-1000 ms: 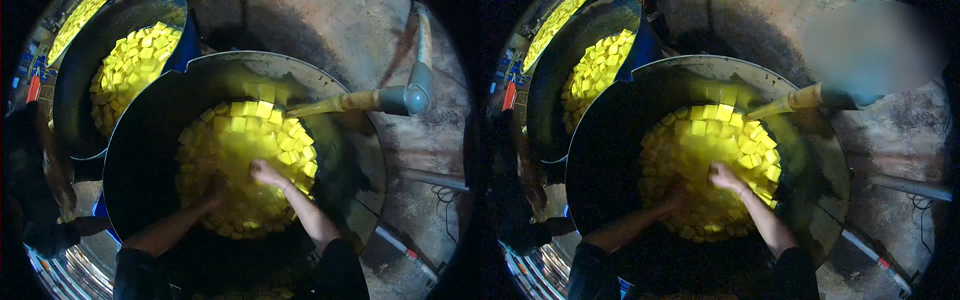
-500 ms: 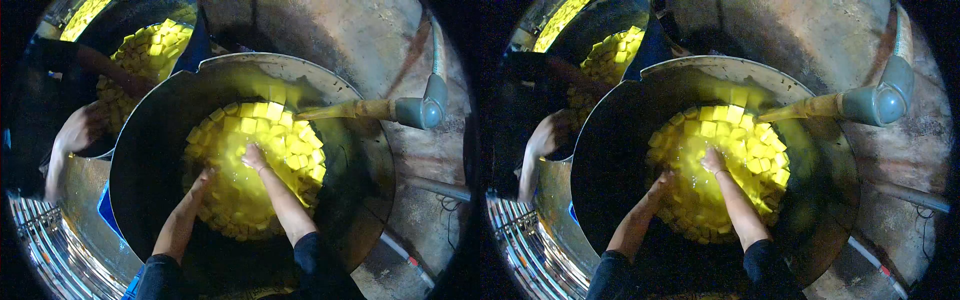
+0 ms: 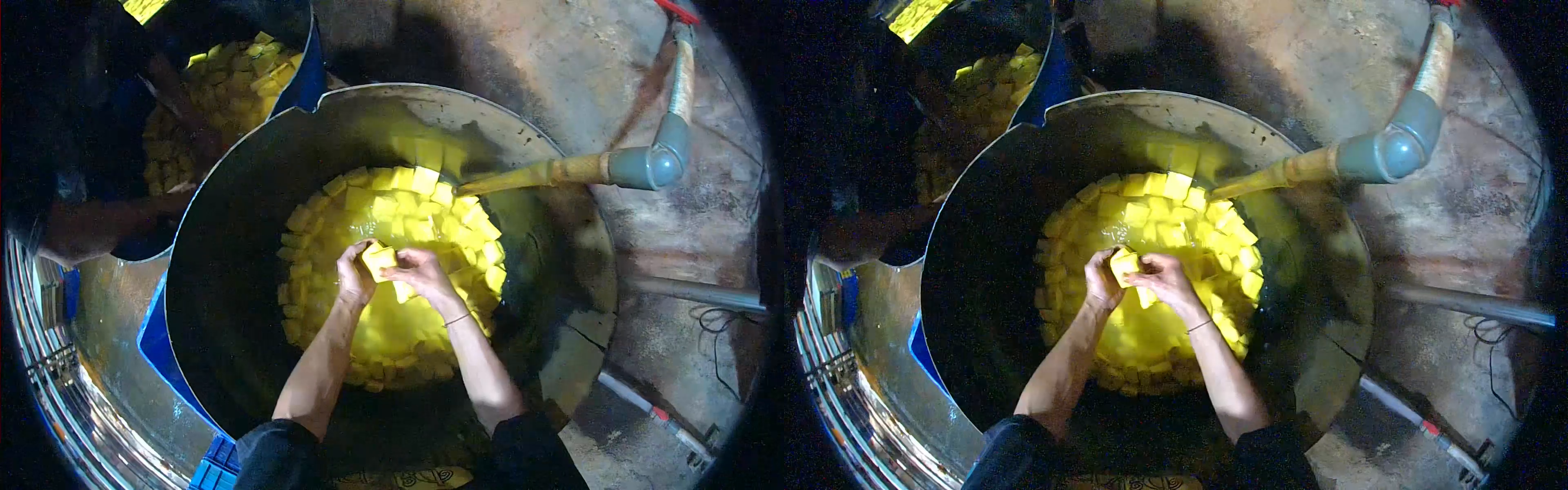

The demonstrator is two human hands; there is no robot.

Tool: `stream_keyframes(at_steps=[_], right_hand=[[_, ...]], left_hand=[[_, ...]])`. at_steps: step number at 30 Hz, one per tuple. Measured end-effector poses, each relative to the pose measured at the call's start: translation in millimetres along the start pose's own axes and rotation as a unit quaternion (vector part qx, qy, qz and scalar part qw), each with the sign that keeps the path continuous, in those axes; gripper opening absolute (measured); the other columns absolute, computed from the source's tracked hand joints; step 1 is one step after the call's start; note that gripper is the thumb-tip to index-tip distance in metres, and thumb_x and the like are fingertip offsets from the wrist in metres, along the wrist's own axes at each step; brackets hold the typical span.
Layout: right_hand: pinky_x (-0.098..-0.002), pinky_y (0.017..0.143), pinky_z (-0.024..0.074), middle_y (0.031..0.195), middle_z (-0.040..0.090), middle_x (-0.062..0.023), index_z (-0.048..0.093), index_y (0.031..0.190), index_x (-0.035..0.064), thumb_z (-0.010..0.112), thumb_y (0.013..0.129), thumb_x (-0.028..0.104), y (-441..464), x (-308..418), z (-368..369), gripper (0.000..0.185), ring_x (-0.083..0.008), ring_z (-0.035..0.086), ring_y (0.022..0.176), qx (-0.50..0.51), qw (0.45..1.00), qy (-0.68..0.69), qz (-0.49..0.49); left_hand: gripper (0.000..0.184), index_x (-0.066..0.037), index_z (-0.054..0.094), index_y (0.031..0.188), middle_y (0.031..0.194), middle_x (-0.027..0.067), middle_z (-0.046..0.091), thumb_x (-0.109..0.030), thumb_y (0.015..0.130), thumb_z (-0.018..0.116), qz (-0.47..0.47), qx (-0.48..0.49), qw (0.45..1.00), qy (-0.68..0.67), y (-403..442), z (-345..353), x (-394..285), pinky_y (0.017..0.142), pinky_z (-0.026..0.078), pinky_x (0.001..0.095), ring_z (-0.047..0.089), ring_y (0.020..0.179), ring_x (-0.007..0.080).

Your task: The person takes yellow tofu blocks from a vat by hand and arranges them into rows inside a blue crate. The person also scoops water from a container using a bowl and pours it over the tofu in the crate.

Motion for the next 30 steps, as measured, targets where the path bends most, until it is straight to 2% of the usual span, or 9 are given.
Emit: stream_keyframes(at_steps=[5, 11, 15, 18, 20, 24, 25, 26, 30], right_hand=[[-0.0330, 0.065, 0.0506, 0.091, 0.061, -0.0124, 0.054, 0.101, -0.0002, 0.072, 0.076, 0.008, -11.5, 41.5, 1.1, 0.033, -0.0198, 0.061, 0.079, -0.098, 0.955, -0.271, -0.073], [-0.0431, 0.097, 0.0371, 0.115, 0.054, -0.0222, 0.045, 0.123, 0.0002, 0.063, 0.084, 0.020, -23.2, 98.1, 34.5, 0.047, -0.0320, 0.052, 0.109, -0.079, 0.834, -0.497, -0.226], [-0.0337, 0.108, 0.0296, 0.143, 0.036, -0.0219, 0.038, 0.136, -0.0017, 0.043, 0.097, 0.039, -12.5, 64.4, 33.7, 0.057, -0.0285, 0.035, 0.133, 0.073, 0.976, -0.205, -0.003], [-0.0367, 0.093, 0.0437, 0.112, 0.060, -0.0243, 0.054, 0.118, -0.0028, 0.052, 0.090, 0.048, -13.5, 21.0, -24.1, 0.058, -0.0324, 0.057, 0.106, -0.117, 0.939, -0.322, -0.017], [-0.0370, 0.093, 0.0446, 0.117, 0.058, -0.0242, 0.054, 0.122, -0.0032, 0.059, 0.086, 0.047, -41.4, -31.7, 12.1, 0.062, -0.0298, 0.056, 0.111, 0.047, 0.885, -0.448, 0.115], [-0.0434, 0.061, 0.0476, 0.077, 0.061, -0.0174, 0.058, 0.092, -0.0011, 0.072, 0.072, 0.040, -32.9, -188.5, 22.0, 0.048, -0.0311, 0.061, 0.070, 0.008, 0.692, -0.703, -0.164], [-0.0445, 0.062, 0.0486, 0.077, 0.062, -0.0189, 0.058, 0.091, -0.0010, 0.072, 0.067, 0.041, -38.7, -190.2, 10.7, 0.050, -0.0338, 0.060, 0.068, -0.113, 0.695, -0.660, -0.263], [-0.0442, 0.077, 0.0470, 0.095, 0.059, -0.0236, 0.051, 0.111, -0.0035, 0.068, 0.068, 0.038, -25.4, -207.5, 1.3, 0.062, -0.0386, 0.056, 0.088, 0.010, 0.788, -0.612, -0.073], [-0.0383, 0.075, 0.0490, 0.099, 0.062, -0.0145, 0.059, 0.106, 0.0047, 0.062, 0.074, 0.023, -47.1, -119.2, 28.7, 0.037, -0.0281, 0.059, 0.087, 0.083, 0.872, -0.471, -0.110]], left_hand=[[0.026, -0.004, 0.060, 0.090, 0.086, 0.0083, 0.063, -0.026, 0.083, 0.048, 0.042, -0.063, 0.995, -0.067, -0.8, 1.4, 23.6, 0.079, 0.047, 0.0339, 0.059, 0.083, 0.0229], [0.030, -0.004, 0.057, 0.099, 0.092, 0.0105, 0.063, -0.027, 0.084, 0.044, 0.066, 0.010, 0.992, -0.109, -23.7, 48.3, 22.9, 0.086, 0.049, 0.0365, 0.060, 0.086, 0.0242], [0.031, -0.007, 0.058, 0.100, 0.092, 0.0086, 0.062, -0.027, 0.086, 0.040, 0.058, 0.062, 0.972, -0.220, -13.3, 44.5, 5.5, 0.086, 0.047, 0.0392, 0.059, 0.090, 0.0249], [0.039, -0.005, 0.059, 0.100, 0.103, 0.0139, 0.061, -0.035, 0.084, 0.039, 0.072, 0.054, 0.971, -0.220, -21.4, 60.6, -37.4, 0.089, 0.044, 0.0464, 0.057, 0.097, 0.0314], [0.040, -0.006, 0.059, 0.103, 0.105, 0.0144, 0.061, -0.035, 0.082, 0.041, 0.076, 0.128, 0.962, -0.227, -34.6, 101.1, -71.4, 0.089, 0.044, 0.0497, 0.057, 0.100, 0.0322], [0.039, -0.007, 0.058, 0.106, 0.106, 0.0123, 0.062, -0.032, 0.079, 0.043, 0.117, 0.210, 0.954, -0.180, -103.4, 191.2, -144.9, 0.086, 0.045, 0.0560, 0.059, 0.099, 0.0313], [0.039, -0.007, 0.059, 0.105, 0.105, 0.0121, 0.062, -0.031, 0.077, 0.045, 0.139, 0.212, 0.948, -0.192, -121.9, 205.3, -164.0, 0.086, 0.045, 0.0535, 0.058, 0.098, 0.0311], [0.038, -0.007, 0.059, 0.103, 0.103, 0.0107, 0.062, -0.029, 0.075, 0.047, 0.142, 0.244, 0.939, -0.195, -144.7, 221.6, -181.1, 0.087, 0.045, 0.0502, 0.058, 0.097, 0.0299], [0.039, -0.005, 0.059, 0.103, 0.104, 0.0118, 0.062, -0.028, 0.073, 0.049, 0.234, 0.231, 0.921, -0.211, -236.9, 214.8, -247.8, 0.089, 0.046, 0.0491, 0.059, 0.098, 0.0293]])
Point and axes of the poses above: each hand's wrist, its own y-axis towards the middle knuckle, its own z-axis out of the palm, x = y × z, the point moved 10 cm from there along y, towards the middle knuckle
